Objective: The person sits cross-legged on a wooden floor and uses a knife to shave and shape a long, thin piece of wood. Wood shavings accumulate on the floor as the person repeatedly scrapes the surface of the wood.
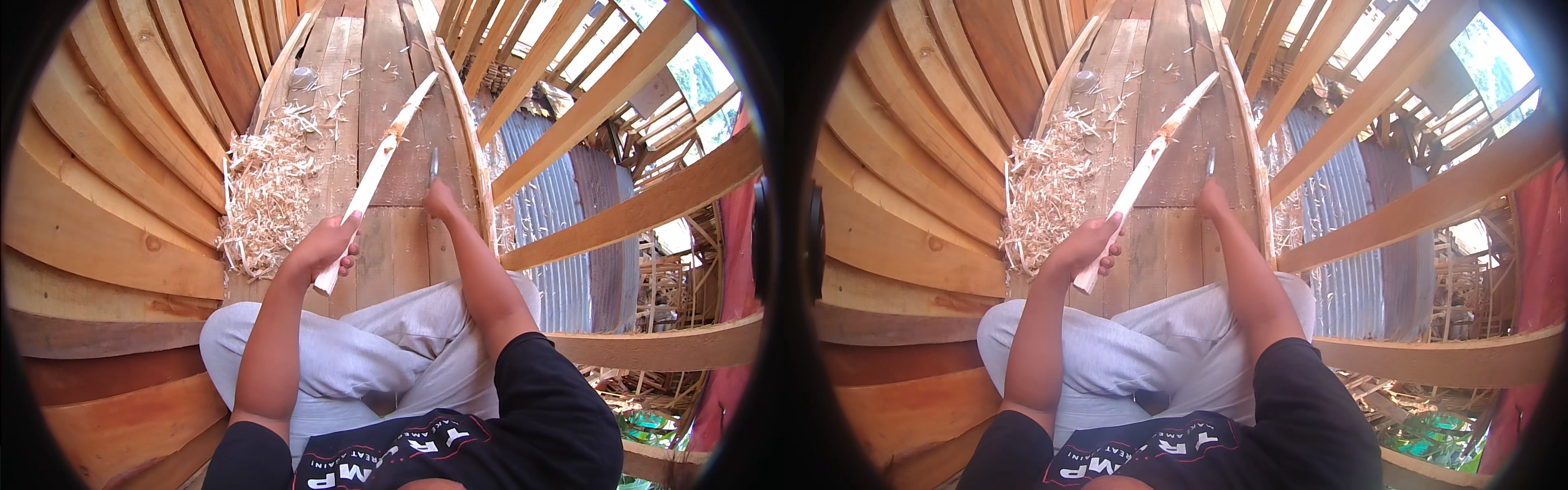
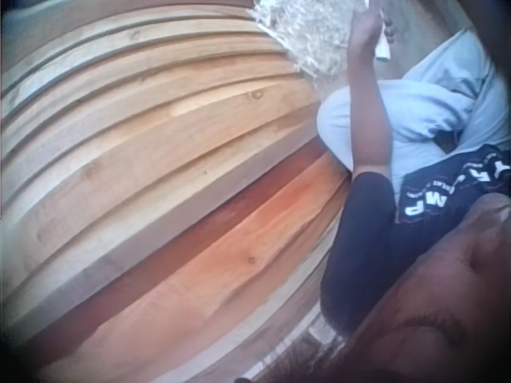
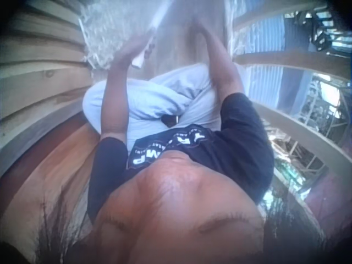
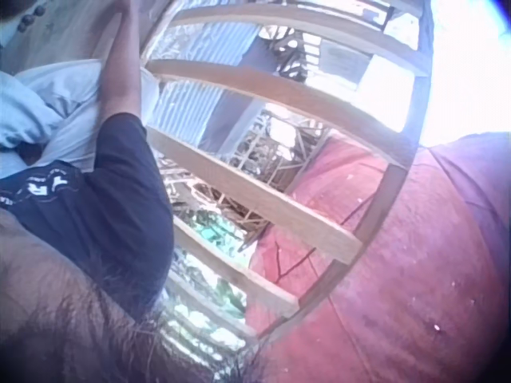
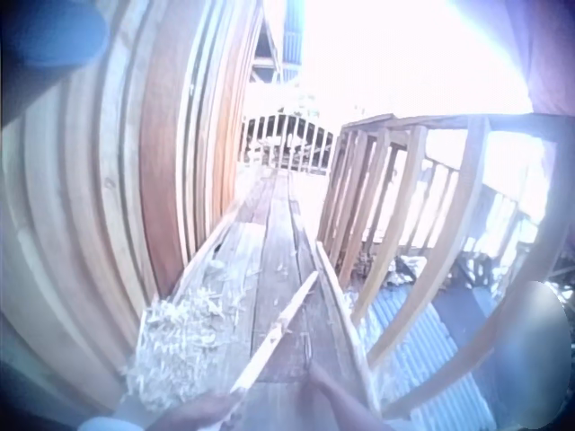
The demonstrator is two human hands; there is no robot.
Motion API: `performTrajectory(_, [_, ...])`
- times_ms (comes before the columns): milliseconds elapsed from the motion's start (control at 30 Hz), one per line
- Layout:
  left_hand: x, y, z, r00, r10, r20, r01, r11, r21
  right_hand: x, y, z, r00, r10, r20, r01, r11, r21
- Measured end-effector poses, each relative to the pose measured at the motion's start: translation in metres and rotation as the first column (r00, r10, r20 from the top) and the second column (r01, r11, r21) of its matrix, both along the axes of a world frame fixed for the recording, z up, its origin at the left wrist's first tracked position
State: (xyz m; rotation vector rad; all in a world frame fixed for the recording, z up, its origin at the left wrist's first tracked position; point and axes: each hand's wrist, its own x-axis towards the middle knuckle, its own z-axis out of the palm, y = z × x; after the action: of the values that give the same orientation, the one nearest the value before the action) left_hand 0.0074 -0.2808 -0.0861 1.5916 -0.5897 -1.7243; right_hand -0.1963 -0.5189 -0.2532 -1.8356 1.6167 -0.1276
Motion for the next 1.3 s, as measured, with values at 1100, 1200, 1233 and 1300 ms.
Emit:
performTrajectory(1100, [-0.005,-0.005,0.004,0.999,-0.022,-0.029,0.023,0.999,0.024,-0.031,-0.015,0.026,0.879,-0.105,0.465,0.101,0.994,0.033])
performTrajectory(1200, [-0.003,-0.003,0.003,0.999,-0.015,-0.030,0.016,0.999,0.030,-0.020,0.013,0.050,0.950,-0.312,-0.022,0.312,0.950,0.007])
performTrajectory(1233, [-0.003,-0.002,0.004,0.999,-0.020,-0.027,0.021,0.999,0.027,-0.019,0.020,0.046,0.970,-0.207,-0.125,0.211,0.977,0.020])
performTrajectory(1300, [-0.007,-0.003,0.007,0.999,-0.032,-0.023,0.032,0.999,0.024,-0.025,0.032,0.041,0.985,-0.021,-0.174,0.040,0.994,0.106])
